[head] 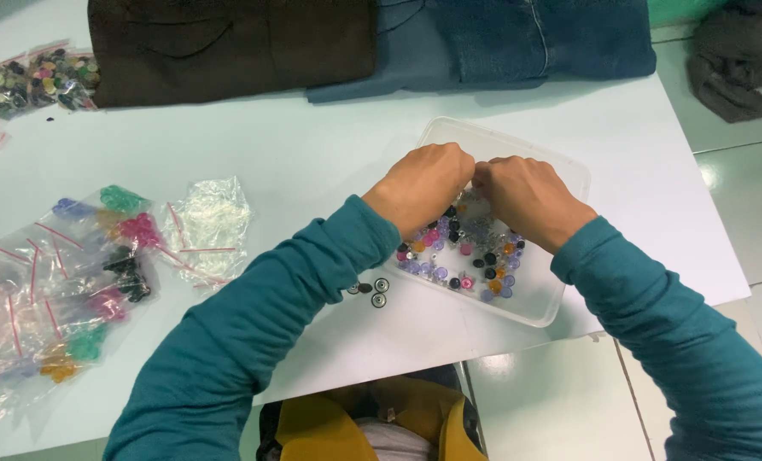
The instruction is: Sorting and bagging small buttons from a container into plastic bags
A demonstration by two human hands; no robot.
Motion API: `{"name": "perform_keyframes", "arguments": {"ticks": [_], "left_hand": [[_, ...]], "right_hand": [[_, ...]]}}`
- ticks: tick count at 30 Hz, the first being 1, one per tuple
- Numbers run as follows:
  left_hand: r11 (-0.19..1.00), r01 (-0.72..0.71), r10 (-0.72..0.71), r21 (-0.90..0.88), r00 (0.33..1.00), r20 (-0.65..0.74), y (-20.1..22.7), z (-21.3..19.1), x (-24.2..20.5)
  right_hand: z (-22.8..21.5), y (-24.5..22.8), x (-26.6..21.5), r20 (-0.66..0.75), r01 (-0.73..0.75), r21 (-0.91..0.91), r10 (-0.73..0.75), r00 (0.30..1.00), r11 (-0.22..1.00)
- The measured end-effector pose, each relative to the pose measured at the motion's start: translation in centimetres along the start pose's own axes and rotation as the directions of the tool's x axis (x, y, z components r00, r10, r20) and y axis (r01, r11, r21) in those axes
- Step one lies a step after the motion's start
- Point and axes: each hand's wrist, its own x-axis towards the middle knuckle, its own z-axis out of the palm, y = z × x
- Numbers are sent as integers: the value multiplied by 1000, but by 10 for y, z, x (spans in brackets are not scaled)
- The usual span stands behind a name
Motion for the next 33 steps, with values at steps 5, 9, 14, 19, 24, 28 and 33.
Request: {"name": "perform_keyframes", "arguments": {"ticks": [5, 9, 14, 19, 24, 28, 33], "left_hand": [[998, -4, 6, -69, 1000, 22, -5, 13, 7], [991, 45, -37, -126, 997, 63, -2, 2, 5], [952, 80, -55, -296, 994, 91, -8, -14, 10], [907, 157, -108, -392, 984, 144, 1, -5, 9], [832, 363, -209, -420, 906, 369, 32, -45, 10], [876, 233, -154, -422, 965, 214, 25, -24, 14], [856, 169, -137, -488, 985, 101, 21, -33, 3]], "right_hand": [[16, 10, 2, -52, 33, -65, -37, 998, 997], [11, 4, 0, -45, 59, -142, -66, 997, 988], [6, 21, 7, -37, 63, -34, -64, 997, 997], [-17, 31, 1, 19, 5, 177, -8, 1000, 984], [-21, 62, -3, 130, -95, 324, 55, 990, 941], [-13, 71, 1, 139, -122, 256, 88, 986, 959], [8, 70, 15, -28, -92, 67, 94, 995, 994]]}}
